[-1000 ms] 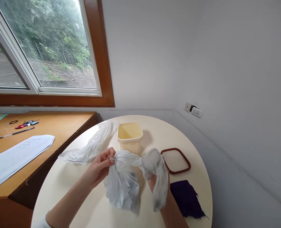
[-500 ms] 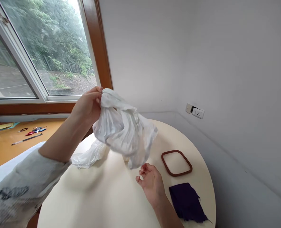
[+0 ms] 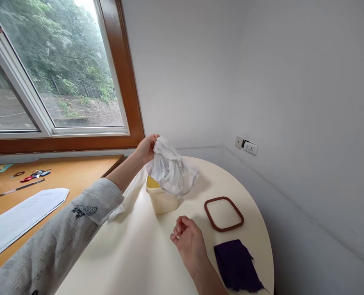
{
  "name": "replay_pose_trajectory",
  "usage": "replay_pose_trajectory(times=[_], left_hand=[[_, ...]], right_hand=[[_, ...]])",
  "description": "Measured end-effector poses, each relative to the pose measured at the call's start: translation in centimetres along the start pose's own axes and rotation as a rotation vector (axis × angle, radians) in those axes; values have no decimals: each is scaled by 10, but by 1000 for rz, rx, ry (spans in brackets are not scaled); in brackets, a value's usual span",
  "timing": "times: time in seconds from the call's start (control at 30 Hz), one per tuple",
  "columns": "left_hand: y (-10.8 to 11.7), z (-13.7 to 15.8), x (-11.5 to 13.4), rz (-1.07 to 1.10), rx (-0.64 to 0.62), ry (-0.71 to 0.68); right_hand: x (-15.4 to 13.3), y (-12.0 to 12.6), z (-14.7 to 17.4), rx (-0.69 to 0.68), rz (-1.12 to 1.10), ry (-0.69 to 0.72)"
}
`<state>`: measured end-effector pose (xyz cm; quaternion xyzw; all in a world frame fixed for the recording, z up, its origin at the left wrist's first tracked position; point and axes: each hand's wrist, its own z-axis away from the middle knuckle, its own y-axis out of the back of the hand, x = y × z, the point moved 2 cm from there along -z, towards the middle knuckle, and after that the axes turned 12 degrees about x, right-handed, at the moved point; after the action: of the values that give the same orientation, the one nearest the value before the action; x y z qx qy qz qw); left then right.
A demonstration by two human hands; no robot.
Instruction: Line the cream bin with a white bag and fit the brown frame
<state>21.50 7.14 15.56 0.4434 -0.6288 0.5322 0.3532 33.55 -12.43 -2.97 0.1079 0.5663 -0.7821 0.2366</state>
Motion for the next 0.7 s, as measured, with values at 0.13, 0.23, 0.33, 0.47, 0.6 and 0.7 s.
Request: replay_pose_trajectory(times=[0.13,0.23,0.33,0.47,0.6,0.7], left_hand=[[10,4,-19,-167,-100,27],[17,10,-31,-356,-165,-2],[26,16,-38,-607,-199,-88],[40,24,-39,-981,-243,-224],[45,34,-48,-1278,-381,-245],[42,38,-62,-1423,-483,-241]], right_hand=[[0,-1,0,-10,-9,-6],[1,0,0,-5,-14,-12],[2,2,-1,7,-23,-16],[5,4,-2,-6,-17,-12],[7,5,-4,14,11,-25],[9,7,-6,34,31,-29]])
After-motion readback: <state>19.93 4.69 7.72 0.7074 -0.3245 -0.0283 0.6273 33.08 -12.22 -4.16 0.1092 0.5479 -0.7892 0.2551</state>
